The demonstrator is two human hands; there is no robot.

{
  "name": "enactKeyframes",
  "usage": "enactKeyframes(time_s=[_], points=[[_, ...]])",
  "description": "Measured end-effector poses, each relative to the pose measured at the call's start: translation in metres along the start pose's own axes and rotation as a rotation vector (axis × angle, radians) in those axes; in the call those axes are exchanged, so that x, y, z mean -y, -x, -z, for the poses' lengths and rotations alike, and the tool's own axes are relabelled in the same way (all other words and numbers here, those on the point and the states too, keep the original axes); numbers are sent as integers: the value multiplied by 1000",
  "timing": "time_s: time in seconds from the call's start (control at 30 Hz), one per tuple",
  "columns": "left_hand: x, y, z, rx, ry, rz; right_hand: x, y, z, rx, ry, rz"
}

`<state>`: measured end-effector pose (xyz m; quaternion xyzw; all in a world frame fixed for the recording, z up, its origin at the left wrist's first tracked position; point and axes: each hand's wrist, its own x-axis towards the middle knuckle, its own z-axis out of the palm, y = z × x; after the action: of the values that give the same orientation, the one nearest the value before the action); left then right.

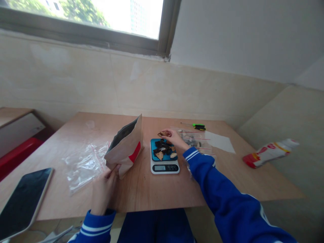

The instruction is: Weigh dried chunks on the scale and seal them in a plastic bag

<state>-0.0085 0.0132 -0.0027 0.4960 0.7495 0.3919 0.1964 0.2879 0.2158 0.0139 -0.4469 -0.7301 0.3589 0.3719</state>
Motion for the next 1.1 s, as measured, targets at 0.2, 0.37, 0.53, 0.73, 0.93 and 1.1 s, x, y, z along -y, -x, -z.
enactKeyframes(time_s=[0.2, 0.37, 0.53, 0.73, 0.93, 1.1], points=[[-1, 0, 1, -4, -30, 3, 9, -6, -9, 93, 79, 11], [-1, 0, 1, 10, -37, 1, 12, -10, -10, 167, 127, 12], [2, 0, 0, 4, -58, -11, 10, -9, 3, 132, 147, -21], [1, 1, 0, -14, -55, -36, 3, -3, 17, 62, 217, -46], [0, 1, 0, -33, -23, -46, 3, -13, 5, 109, 291, -60], [0, 1, 2, -12, -8, -42, 9, -44, -16, 194, 363, -43]])
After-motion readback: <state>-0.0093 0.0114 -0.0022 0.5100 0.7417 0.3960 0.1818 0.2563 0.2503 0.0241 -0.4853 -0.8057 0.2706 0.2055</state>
